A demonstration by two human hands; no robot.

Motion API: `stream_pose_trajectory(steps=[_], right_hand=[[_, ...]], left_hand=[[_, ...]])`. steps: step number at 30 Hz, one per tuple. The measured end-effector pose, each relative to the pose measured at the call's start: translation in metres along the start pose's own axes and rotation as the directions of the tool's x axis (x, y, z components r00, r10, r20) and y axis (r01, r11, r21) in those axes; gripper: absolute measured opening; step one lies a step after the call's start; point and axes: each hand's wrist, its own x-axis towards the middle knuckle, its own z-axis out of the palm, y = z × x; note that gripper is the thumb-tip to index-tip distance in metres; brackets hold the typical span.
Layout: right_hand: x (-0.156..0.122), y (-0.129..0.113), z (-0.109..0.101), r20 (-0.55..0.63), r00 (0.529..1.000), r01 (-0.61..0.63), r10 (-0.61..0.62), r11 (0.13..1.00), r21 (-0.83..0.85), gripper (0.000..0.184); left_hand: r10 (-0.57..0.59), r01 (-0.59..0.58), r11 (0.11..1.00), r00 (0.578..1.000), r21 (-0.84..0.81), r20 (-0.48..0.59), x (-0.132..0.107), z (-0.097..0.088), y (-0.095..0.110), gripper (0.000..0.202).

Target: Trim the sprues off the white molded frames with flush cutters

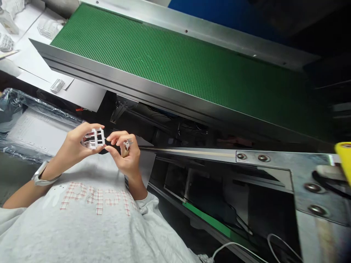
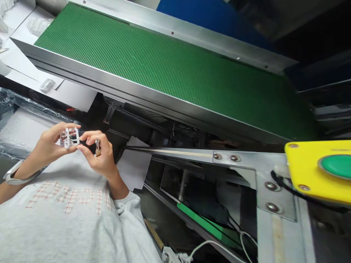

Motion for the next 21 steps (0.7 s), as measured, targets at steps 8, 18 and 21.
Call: stream_pose_trajectory(steps=[8, 18, 21], right_hand=[[0.0082, 0.0053, 0.0058, 0.018, 1.0, -0.012, 0.012, 1.0, -0.027, 0.022], [-0.0011, 0.0105, 0.0091, 0.022, 0.997, -0.072, 0.071, 0.997, 0.02, 0.024], [-0.0008, 0.0105, 0.0088, 0.028, 0.996, -0.089, 0.088, 0.995, 0.038, 0.027]], left_hand=[[0.013, -0.023, 0.996, 0.995, 0.09, 0.103, 0.0004, 0.0043, 0.0045, 0.036], [-0.03, 0.024, 0.999, 0.99, 0.045, 0.141, 0.0009, -0.0004, -0.0031, 0.045], [-0.055, 0.054, 0.999, 0.986, 0.008, 0.155, 0.0007, -0.001, -0.0041, 0.048]])
